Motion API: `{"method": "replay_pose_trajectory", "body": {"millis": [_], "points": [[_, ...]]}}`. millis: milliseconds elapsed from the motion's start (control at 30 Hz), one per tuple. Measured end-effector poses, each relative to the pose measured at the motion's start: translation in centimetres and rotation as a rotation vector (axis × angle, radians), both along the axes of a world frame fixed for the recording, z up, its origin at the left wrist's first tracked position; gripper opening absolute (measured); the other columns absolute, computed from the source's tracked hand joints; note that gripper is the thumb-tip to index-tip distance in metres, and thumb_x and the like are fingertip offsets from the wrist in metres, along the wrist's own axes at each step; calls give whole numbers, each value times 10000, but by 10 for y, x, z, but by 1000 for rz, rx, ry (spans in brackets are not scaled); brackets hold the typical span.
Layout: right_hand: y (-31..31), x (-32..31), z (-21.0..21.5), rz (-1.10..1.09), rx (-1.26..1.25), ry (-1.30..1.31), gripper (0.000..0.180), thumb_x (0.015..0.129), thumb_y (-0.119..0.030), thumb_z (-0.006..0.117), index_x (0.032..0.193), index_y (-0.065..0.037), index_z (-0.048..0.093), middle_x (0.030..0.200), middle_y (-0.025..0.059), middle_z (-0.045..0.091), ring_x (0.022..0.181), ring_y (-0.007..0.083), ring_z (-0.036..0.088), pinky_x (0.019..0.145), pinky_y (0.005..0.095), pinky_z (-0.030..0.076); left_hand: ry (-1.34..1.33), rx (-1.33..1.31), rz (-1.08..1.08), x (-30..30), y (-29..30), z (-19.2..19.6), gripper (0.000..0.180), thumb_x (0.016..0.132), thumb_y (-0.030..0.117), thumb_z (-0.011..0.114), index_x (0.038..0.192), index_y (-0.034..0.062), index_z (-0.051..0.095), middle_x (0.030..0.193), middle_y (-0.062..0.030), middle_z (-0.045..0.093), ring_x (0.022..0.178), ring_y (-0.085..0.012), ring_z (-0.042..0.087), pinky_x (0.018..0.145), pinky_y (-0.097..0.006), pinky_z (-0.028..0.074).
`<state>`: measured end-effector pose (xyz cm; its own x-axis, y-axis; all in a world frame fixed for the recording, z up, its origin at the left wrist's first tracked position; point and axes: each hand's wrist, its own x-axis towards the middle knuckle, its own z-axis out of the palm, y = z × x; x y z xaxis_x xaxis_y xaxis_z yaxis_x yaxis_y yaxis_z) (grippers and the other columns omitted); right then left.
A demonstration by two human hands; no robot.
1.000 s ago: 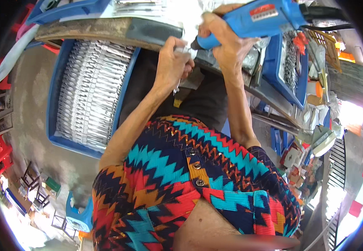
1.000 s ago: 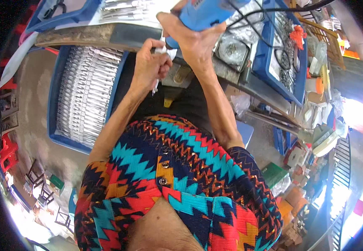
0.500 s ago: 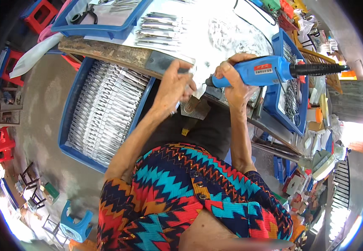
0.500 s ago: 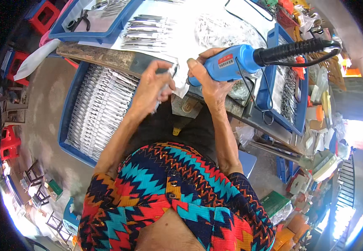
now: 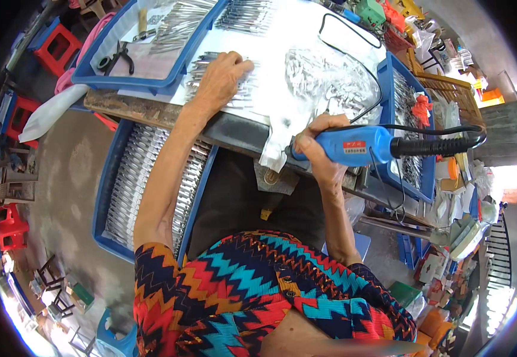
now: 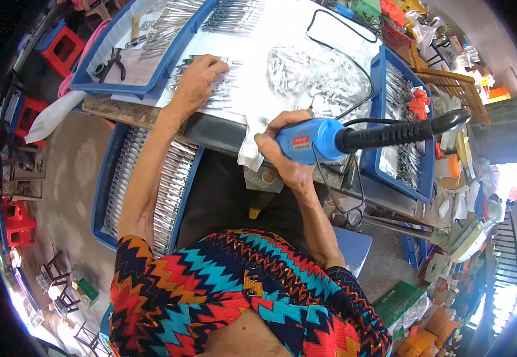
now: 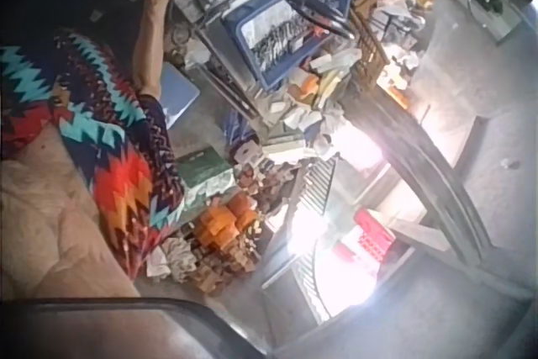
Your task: Polishing or grinding small metal tool components using a handheld power tool at a workbench.
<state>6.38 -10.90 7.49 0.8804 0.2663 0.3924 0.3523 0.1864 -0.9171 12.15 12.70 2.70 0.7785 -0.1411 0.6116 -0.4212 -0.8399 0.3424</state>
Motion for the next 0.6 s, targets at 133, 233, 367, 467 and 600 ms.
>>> {"method": "replay_pose_trajectory", "body": {"millis": [133,233,367,467,600], "points": [[-2,2,1,48,6,-14,310,669,43,672,887,-36,468,685,39,524,602,91,497,564,232,405,-9,-20,1,5,-1,-5,289,679,-39,523,909,113,610,916,-78,522,910,-261,502,742,-374,379],[-1,4,0,74,47,-8,316,672,62,665,887,-38,457,680,39,520,596,89,502,557,227,408,-57,-8,0,8,2,-4,286,666,-22,549,906,116,615,919,-77,526,917,-260,497,753,-379,379],[-2,5,4,128,21,0,299,705,87,586,919,-29,414,690,71,467,563,136,490,545,310,467,-48,-134,12,30,7,4,215,709,-2,564,888,103,621,917,-73,538,927,-265,490,773,-387,380],[-3,7,2,141,6,-83,320,681,128,573,915,-19,411,688,71,465,567,135,491,540,299,464,-75,-135,18,68,9,13,151,742,26,565,867,87,625,880,-95,556,904,-286,498,764,-379,400],[-8,2,15,157,-93,-24,267,729,11,609,920,-26,426,704,78,475,614,164,503,599,293,434,-77,-56,29,128,17,10,128,752,6,566,864,52,606,847,-105,552,870,-302,504,777,-369,400]]}}
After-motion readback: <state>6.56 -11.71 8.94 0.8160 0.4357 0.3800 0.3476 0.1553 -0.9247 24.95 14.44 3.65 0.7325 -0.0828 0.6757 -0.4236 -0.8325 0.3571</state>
